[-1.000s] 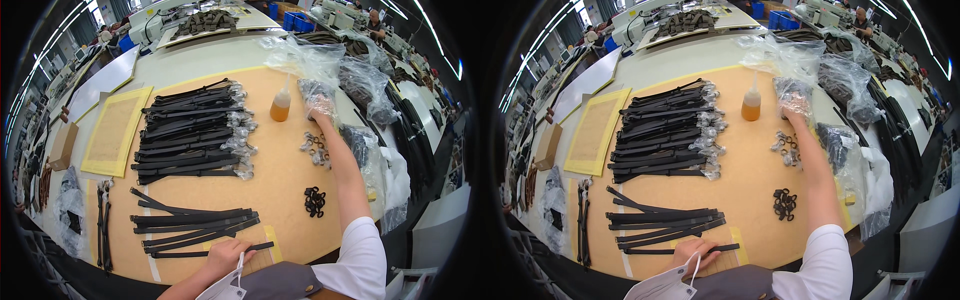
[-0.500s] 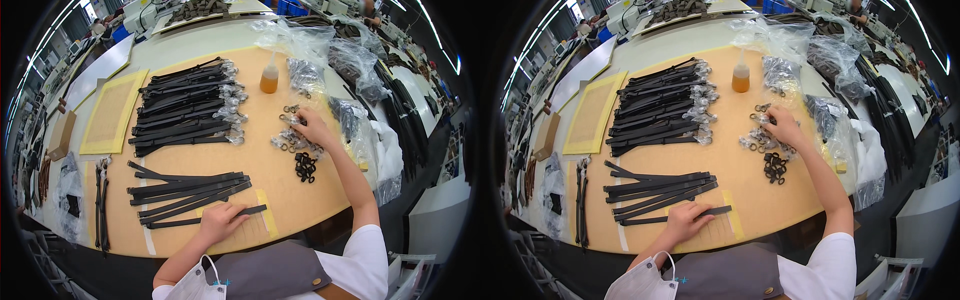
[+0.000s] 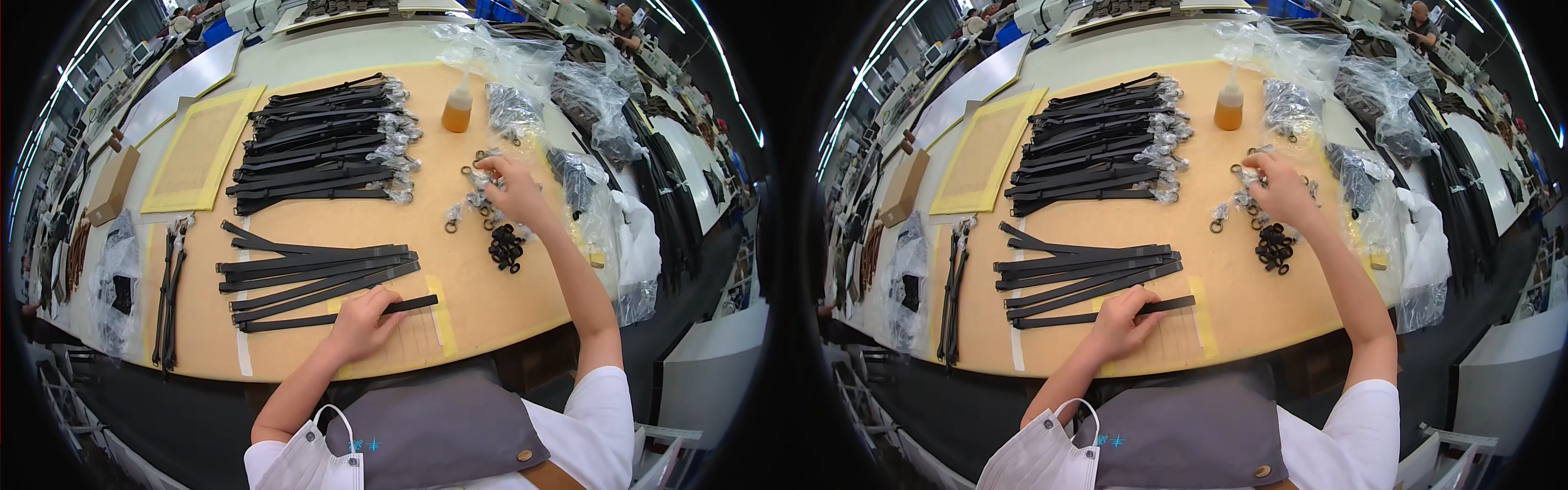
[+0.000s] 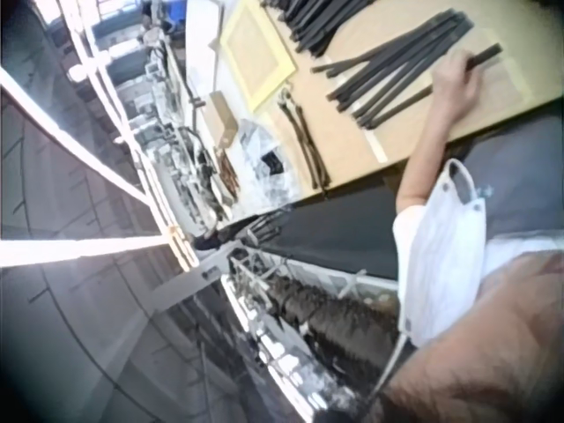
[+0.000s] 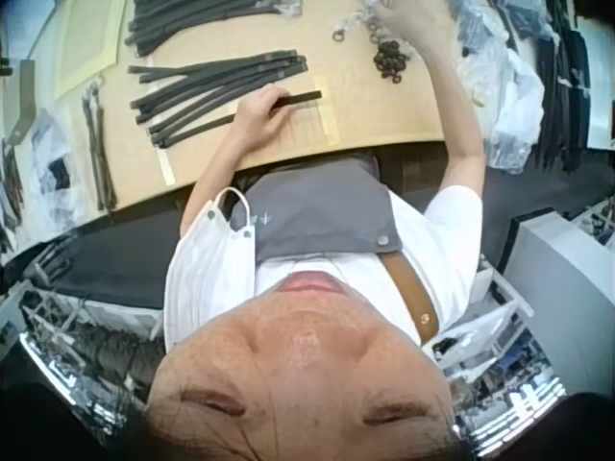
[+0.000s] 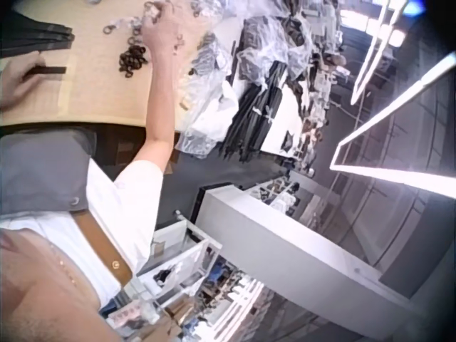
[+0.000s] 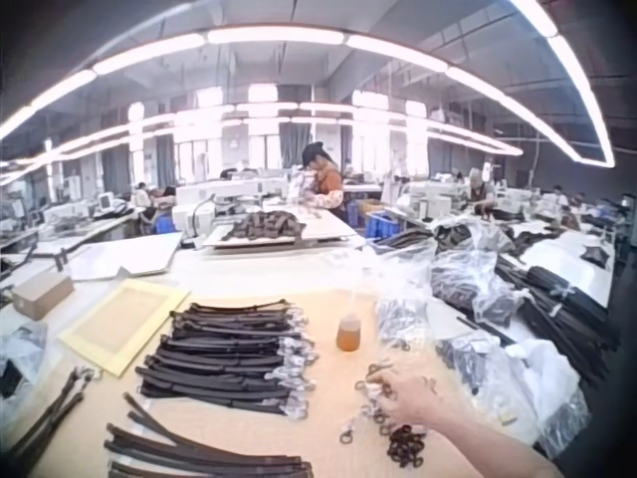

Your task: The person assembles black fabric straps by inserting small black plastic rings into the ends of the straps. They pick up a strap and a ring, thread the ring onto the strap end, and place the finished item on a pile. The process is repeated for multiple straps.

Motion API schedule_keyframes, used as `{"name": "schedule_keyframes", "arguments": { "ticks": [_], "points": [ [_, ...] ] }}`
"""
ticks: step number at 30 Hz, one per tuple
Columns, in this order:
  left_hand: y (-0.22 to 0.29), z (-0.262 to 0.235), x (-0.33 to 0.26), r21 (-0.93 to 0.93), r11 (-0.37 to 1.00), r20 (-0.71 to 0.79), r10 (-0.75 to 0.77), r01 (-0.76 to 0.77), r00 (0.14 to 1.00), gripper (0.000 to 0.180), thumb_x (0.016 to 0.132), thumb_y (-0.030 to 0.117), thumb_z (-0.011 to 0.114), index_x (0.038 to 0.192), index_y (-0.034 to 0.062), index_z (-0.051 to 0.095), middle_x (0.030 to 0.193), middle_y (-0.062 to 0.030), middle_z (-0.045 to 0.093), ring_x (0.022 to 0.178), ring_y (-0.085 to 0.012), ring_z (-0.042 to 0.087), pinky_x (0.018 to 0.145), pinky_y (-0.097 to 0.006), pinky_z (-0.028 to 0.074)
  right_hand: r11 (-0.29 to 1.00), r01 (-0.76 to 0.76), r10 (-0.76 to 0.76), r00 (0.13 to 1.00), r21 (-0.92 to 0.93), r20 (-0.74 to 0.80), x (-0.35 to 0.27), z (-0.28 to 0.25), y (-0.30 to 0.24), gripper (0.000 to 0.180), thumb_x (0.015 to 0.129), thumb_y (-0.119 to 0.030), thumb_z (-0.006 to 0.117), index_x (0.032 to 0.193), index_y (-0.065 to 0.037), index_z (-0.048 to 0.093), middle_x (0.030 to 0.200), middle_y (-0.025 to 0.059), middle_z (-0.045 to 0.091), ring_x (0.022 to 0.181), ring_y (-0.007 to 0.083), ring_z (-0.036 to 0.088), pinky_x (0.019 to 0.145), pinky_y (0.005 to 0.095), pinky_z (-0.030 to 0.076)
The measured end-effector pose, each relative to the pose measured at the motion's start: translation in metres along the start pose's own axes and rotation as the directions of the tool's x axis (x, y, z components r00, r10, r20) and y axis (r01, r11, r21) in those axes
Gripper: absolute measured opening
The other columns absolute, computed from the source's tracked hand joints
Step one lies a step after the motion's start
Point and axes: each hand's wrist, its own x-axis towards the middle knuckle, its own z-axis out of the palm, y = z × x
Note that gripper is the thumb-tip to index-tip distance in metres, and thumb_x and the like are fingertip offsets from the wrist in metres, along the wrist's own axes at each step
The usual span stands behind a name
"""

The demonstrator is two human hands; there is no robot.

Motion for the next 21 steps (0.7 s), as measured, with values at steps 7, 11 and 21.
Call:
{"name": "schedule_keyframes", "arguments": {
  "ticks": [7,11,21],
  "points": [
    [0.002,-0.003,0.000,-0.184,0.983,-0.068,-0.005,-0.008,0.998,0.030,0.088,0.007,0.077,0.117,0.0020,0.071,0.100,-0.0108,0.073,0.081,-0.0216,0.071,0.062,-0.029,0.055,0.977,0.214,-0.210,0.929,0.020,0.306,-0.025,0.042,-0.014,0.021,0.093,-0.012,0.068,0.114,-0.007,0.069,0.116,0.0138,0.063,0.109,0.0318,0.062,0.095,0.0403,0.051],
    [0.000,-0.011,0.004,-0.214,0.977,-0.114,-0.012,-0.012,0.993,0.026,0.088,0.010,0.079,0.113,0.0037,0.074,0.096,-0.0096,0.074,0.077,-0.0184,0.068,0.061,-0.027,0.051,0.992,0.095,-0.065,0.946,-0.079,0.318,-0.024,0.037,-0.012,0.019,0.093,-0.013,0.067,0.110,-0.003,0.067,0.115,0.0143,0.063,0.107,0.0323,0.062,0.094,0.0411,0.051],
    [0.011,-0.021,0.015,-0.323,0.946,-0.137,-0.075,0.027,0.988,0.024,0.089,0.009,0.077,0.111,0.0025,0.070,0.096,-0.0049,0.072,0.084,-0.0107,0.068,0.059,-0.023,0.047,0.377,-0.344,-0.209,0.873,0.860,0.440,-0.095,0.051,-0.084,0.021,0.106,-0.025,0.061,0.114,-0.005,0.060,0.102,0.0033,0.066,0.094,0.0100,0.062,0.085,0.0284,0.050]
  ]
}}
